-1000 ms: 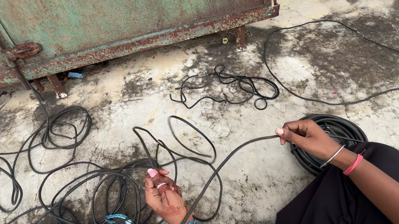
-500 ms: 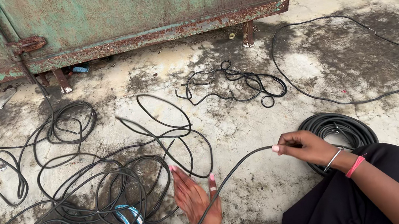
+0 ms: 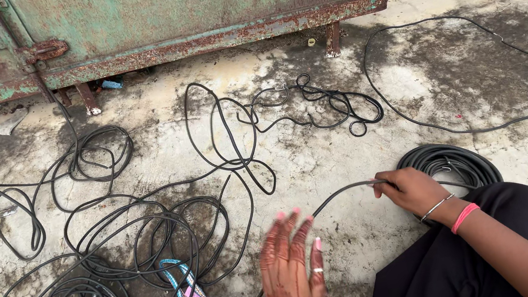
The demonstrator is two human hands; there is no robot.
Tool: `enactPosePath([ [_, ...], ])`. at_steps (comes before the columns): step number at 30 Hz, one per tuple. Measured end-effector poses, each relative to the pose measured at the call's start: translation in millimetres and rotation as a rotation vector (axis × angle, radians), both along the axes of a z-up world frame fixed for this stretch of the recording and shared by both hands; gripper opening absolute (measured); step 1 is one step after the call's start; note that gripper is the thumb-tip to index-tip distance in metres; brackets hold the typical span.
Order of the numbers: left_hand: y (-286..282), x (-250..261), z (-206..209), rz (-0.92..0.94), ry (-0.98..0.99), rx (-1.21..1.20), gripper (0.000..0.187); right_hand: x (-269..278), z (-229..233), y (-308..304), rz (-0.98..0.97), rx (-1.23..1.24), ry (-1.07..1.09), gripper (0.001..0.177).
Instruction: The person sits on the floor and uses their hands to manipulate and repair several long black cables, handling individual wires and connecting segments.
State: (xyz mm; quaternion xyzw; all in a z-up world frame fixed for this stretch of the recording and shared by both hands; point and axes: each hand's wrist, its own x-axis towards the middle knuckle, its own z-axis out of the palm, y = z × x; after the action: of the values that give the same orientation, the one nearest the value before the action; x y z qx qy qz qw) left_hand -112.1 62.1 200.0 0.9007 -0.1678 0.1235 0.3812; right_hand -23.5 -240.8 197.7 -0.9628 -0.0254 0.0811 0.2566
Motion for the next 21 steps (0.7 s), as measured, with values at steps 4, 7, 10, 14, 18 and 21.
enactPosePath([
  [4, 22.8, 24.8, -7.8, 0.230, -0.023, 0.285, 0.045, -5.2, 3.4, 8.0, 0.116, 0.017, 0.053, 0.042],
  [7, 47.0, 14.1, -46.0, 0.009, 0.287, -0.014, 0.036, -3.3, 16.1, 2.5, 0.056, -0.004, 0.039, 0.048],
  [10, 55.5, -0.7, -74.4, -0.142, 0.260, -0.176, 0.040, 1.5, 27.1, -5.8, -0.113, -0.071, -0.018, 0.047],
  [14, 69.7, -5.4, -68.9, -0.102, 0.243, 0.049, 0.042, 8.6, 28.3, -12.9, -0.264, -0.058, -0.015, 0.048],
  [18, 69.9, 5.0, -43.2, -0.050, 0.278, 0.190, 0.037, 4.3, 27.1, -11.3, -0.239, -0.009, 0.012, 0.048],
  [21, 63.0, 8.1, -30.8, -0.161, 0.676, 0.609, 0.046, -5.1, 29.4, 3.0, -0.160, 0.013, 0.013, 0.048],
])
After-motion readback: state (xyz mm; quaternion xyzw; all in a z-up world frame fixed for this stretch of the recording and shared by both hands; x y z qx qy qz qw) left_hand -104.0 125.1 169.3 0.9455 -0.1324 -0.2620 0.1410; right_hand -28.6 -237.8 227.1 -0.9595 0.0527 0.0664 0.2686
